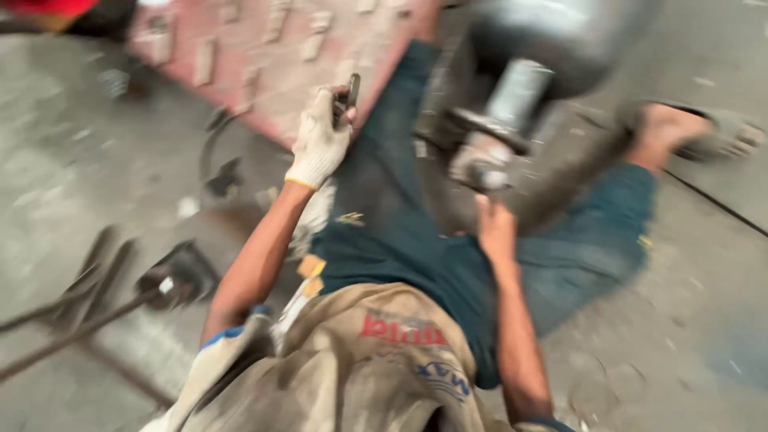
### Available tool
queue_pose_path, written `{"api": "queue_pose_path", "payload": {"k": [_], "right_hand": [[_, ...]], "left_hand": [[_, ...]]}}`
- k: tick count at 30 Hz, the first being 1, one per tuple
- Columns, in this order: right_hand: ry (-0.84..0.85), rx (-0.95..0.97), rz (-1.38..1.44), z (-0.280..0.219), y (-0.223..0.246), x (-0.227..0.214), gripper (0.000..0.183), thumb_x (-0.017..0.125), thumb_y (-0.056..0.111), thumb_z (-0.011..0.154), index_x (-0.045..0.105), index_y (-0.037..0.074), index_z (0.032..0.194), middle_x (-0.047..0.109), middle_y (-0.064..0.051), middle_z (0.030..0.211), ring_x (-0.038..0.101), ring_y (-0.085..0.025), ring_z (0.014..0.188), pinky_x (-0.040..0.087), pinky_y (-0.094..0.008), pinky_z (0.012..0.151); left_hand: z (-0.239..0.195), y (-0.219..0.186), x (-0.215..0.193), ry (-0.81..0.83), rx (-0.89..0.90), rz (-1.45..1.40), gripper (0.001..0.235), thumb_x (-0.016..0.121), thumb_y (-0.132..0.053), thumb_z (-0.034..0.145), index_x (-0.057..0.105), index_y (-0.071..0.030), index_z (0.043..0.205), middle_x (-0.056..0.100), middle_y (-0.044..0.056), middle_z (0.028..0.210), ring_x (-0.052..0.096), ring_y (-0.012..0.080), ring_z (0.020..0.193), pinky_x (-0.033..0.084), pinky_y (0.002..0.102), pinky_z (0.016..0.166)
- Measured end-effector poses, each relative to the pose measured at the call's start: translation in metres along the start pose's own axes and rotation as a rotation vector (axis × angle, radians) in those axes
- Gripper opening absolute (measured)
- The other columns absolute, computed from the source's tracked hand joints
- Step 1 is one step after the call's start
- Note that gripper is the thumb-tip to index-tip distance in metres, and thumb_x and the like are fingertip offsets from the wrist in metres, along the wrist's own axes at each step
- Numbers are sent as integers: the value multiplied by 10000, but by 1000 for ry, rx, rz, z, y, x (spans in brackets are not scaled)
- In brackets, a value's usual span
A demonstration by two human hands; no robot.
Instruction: Assembling and hammering metal components onto gas cylinders.
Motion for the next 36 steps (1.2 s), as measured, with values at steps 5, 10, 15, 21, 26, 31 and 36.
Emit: {"api": "queue_pose_path", "payload": {"k": [5, 10, 15, 21, 26, 31, 36], "right_hand": [[-18, 25, 136, 1, 22, -6, 396, 577, 327, 1073, 676, -56, 1068, 624, -281, 765, 605, -370, 653, 500, -453, 684], [-52, -25, 77, -3, 18, -6, 391, 594, 321, 1082, 679, -61, 1094, 621, -265, 782, 641, -272, 677, 492, -434, 679], [58, 294, 248, -2, 39, -12, 381, 591, 331, 1045, 663, -42, 1073, 671, -192, 692, 742, -236, 625, 534, -398, 577], [36, 188, 315, -3, 35, -7, 377, 579, 310, 1034, 653, -41, 1151, 726, -158, 773, 732, -207, 623, 559, -360, 586], [53, 193, 238, -9, 31, -13, 351, 616, 301, 1024, 670, -31, 1123, 724, -188, 773, 730, -244, 670, 554, -370, 651], [50, 130, 243, 2, 16, -6, 336, 637, 293, 1022, 676, -39, 1053, 710, -206, 796, 722, -252, 752, 538, -381, 692], [125, 218, 188, 4, 25, -17, 355, 630, 301, 1029, 669, -51, 1018, 697, -189, 759, 685, -260, 632, 517, -381, 632]], "left_hand": [[5, 54, -50, -115, 76, 400, 297, 712, -112, 932, 636, -63, 1215, 674, 213, 1100, 673, 414, 998, 535, 493, 855], [-11, 43, -66, -84, 60, 533, 298, 697, -100, 906, 637, -61, 1196, 669, 216, 1099, 654, 421, 1026, 520, 505, 886], [0, -15, -63, -123, 164, 695, 423, 780, -252, 823, 629, -8, 1134, 661, 214, 1025, 635, 424, 965, 492, 519, 835], [83, -59, 138, 213, -109, -208, 426, 560, -449, 1024, 670, -95, 1234, 725, 150, 1200, 692, 311, 1150, 498, 384, 1015], [152, 195, 405, 450, -498, -216, 686, 449, -601, 1009, 513, -68, 1436, 558, 177, 1434, 488, 346, 1366, 380, 394, 1109], [160, 263, 487, 650, -642, -603, 915, 362, -770, 1019, 416, -33, 1557, 417, 126, 1565, 335, 275, 1468, 268, 402, 1171], [144, 226, 477, 926, -837, -863, 1175, 66, -897, 938, 672, 68, 1224, 572, 145, 721, 492, 298, 552, 495, 451, 550]]}}
Point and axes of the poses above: each hand's wrist, its own z-axis towards the middle knuckle, its own x-axis out of the palm, y = z × x, the point moved 1 cm from there along z, towards the middle knuckle
